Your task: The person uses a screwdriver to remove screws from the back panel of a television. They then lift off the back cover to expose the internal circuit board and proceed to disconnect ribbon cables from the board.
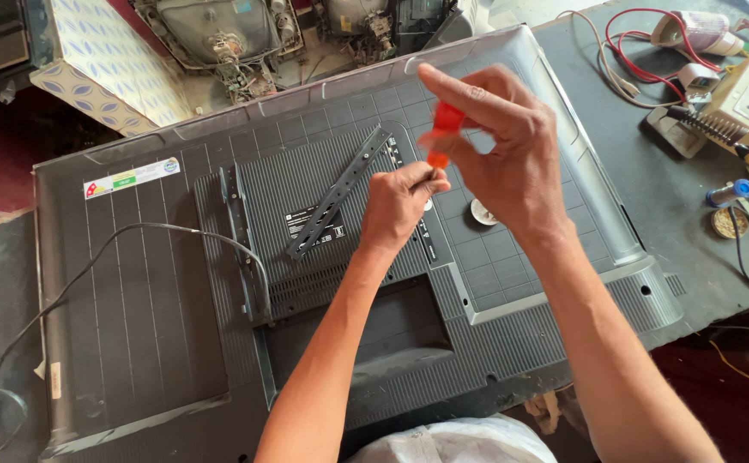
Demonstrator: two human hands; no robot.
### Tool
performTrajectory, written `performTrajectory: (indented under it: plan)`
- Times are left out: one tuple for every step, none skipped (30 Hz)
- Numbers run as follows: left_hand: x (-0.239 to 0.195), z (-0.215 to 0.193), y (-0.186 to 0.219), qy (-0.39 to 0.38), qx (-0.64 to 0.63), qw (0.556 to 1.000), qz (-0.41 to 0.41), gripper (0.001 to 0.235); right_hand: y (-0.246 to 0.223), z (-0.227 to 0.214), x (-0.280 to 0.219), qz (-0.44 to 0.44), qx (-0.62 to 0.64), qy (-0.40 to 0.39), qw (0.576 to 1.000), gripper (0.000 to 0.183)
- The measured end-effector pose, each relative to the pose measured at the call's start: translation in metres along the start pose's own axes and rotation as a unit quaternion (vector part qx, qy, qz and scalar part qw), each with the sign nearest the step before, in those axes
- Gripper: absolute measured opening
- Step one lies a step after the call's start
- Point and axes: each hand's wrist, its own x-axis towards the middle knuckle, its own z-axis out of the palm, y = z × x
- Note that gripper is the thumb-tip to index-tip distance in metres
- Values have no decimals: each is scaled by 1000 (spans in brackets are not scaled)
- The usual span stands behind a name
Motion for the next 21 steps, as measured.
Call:
performTrajectory:
  plan:
    - [0, -1, -1, -3, -6, 1000, -2, 12, 0, 0, -1, -3, -1, -2, 1000, 67]
    - [1, -2, -1, -8, -13, 1000, -2, 13, 0, 0, -2, -6, -4, -2, 1000, 67]
    - [3, -3, -2, -13, -19, 1000, -3, 15, 0, 0, -3, -9, -7, -3, 1000, 67]
    - [6, -3, -2, -36, 2, 999, 9, 13, 2, -1, -2, -14, -11, -4, 1000, 67]
    - [9, 0, -2, -58, 24, 998, 20, 12, 3, -2, -1, -19, -16, -5, 1000, 68]
    - [9, 0, -2, -81, 50, 995, 28, 14, 3, 0, -1, -22, -15, -7, 1000, 68]
    - [8, 0, -2, -55, 36, 997, 42, 13, 2, 0, -1, -4, 16, -1, 1000, 64]
    - [7, 0, -2, -29, 23, 998, 55, 12, 2, 2, -1, 13, 50, 5, 999, 59]
    - [6, 0, -1, -3, 10, 998, 68, 11, 1, 4, -1, 31, 83, 11, 996, 56]
    - [6, -2, -1, 0, 4, 1000, 29, 12, 1, 5, 0, 21, 72, 9, 997, 58]
    - [5, -2, 0, 3, -2, 1000, -9, 14, 1, 6, 1, 12, 60, 7, 998, 61]
    - [4, 0, 2, 5, -11, 999, -47, 16, 1, 5, 0, 3, 47, 3, 999, 64]
    - [4, 0, 3, -20, -2, 1000, -19, 17, 2, 3, 0, 9, 46, 6, 999, 63]
    - [6, -2, 4, -46, 8, 999, 11, 19, 2, 3, 0, 13, 46, 10, 999, 61]
    - [8, -4, 5, -72, 18, 996, 41, 23, 3, 3, 1, 17, 46, 14, 999, 60]
    - [7, -3, 6, -64, 6, 997, 54, 23, 2, 3, 0, 18, 44, 14, 999, 60]
    - [6, -3, 6, -56, -5, 996, 67, 23, 1, 3, -1, 19, 42, 13, 999, 59]
    - [5, -4, 7, -47, -15, 995, 81, 23, 1, 3, -1, 19, 42, 13, 999, 58]
    - [5, -5, 7, -41, 3, 999, 11, 19, 0, 4, -1, 15, 39, 14, 999, 57]
    - [6, -5, 7, -37, 20, 998, -57, 18, 1, 4, -1, 10, 34, 16, 999, 56]
    - [7, -4, 7, -33, 37, 991, -124, 19, 1, 4, 0, 5, 29, 19, 999, 55]
